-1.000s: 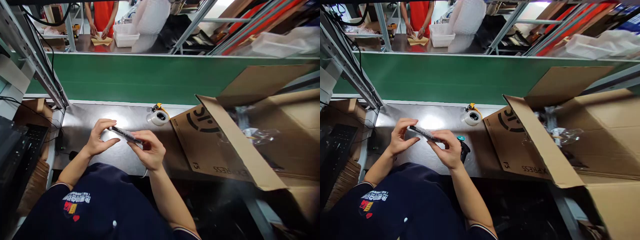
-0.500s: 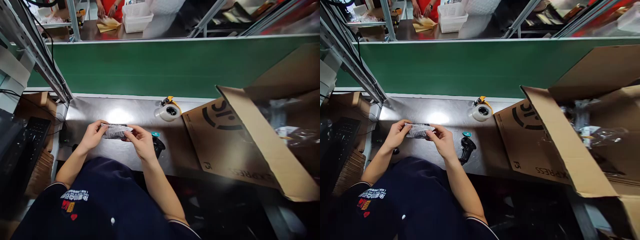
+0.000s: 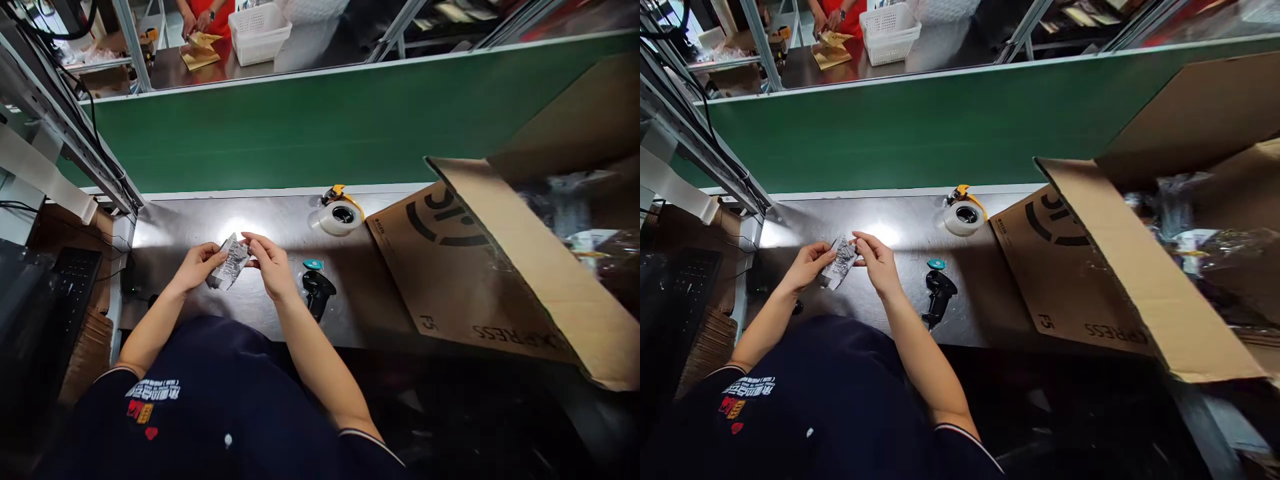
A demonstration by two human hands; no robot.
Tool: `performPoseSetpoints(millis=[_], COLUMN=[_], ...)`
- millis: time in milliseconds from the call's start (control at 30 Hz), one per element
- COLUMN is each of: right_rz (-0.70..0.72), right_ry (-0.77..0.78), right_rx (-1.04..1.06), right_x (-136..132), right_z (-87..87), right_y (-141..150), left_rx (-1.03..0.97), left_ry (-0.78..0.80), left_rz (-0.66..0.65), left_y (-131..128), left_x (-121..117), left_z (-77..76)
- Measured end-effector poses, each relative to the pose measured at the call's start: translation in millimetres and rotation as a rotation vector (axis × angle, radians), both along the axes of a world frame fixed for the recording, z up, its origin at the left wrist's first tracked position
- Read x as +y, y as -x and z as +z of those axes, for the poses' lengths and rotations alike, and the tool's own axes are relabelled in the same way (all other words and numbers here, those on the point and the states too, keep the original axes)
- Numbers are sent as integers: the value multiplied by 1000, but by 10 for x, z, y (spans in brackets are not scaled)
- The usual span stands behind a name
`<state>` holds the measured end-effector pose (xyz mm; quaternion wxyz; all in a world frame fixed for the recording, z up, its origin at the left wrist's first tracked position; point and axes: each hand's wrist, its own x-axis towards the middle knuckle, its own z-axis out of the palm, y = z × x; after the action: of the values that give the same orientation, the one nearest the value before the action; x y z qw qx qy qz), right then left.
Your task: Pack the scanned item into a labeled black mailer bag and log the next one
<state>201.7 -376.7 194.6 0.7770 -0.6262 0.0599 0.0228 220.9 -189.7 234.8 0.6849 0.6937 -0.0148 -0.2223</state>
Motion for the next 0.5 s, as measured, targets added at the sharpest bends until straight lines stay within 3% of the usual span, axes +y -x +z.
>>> performPoseSetpoints(millis=[100, 200, 367, 500], right_rz=[3, 37, 88, 100], right_ry=[3, 51, 143, 200], right_rx=[-19, -79, -110, -150], right_x=[77, 118, -41, -151], right_z=[-152, -205, -12, 91], right_y=[73, 153, 192, 192], left_rx=[-21, -69, -210, -264], left_ry=[56, -4, -28, -59], left_rz=[155, 165, 272, 186], left_y=[65, 69, -61, -120], left_x=[-99, -103, 45, 119], left_z=[-121, -181, -68, 38])
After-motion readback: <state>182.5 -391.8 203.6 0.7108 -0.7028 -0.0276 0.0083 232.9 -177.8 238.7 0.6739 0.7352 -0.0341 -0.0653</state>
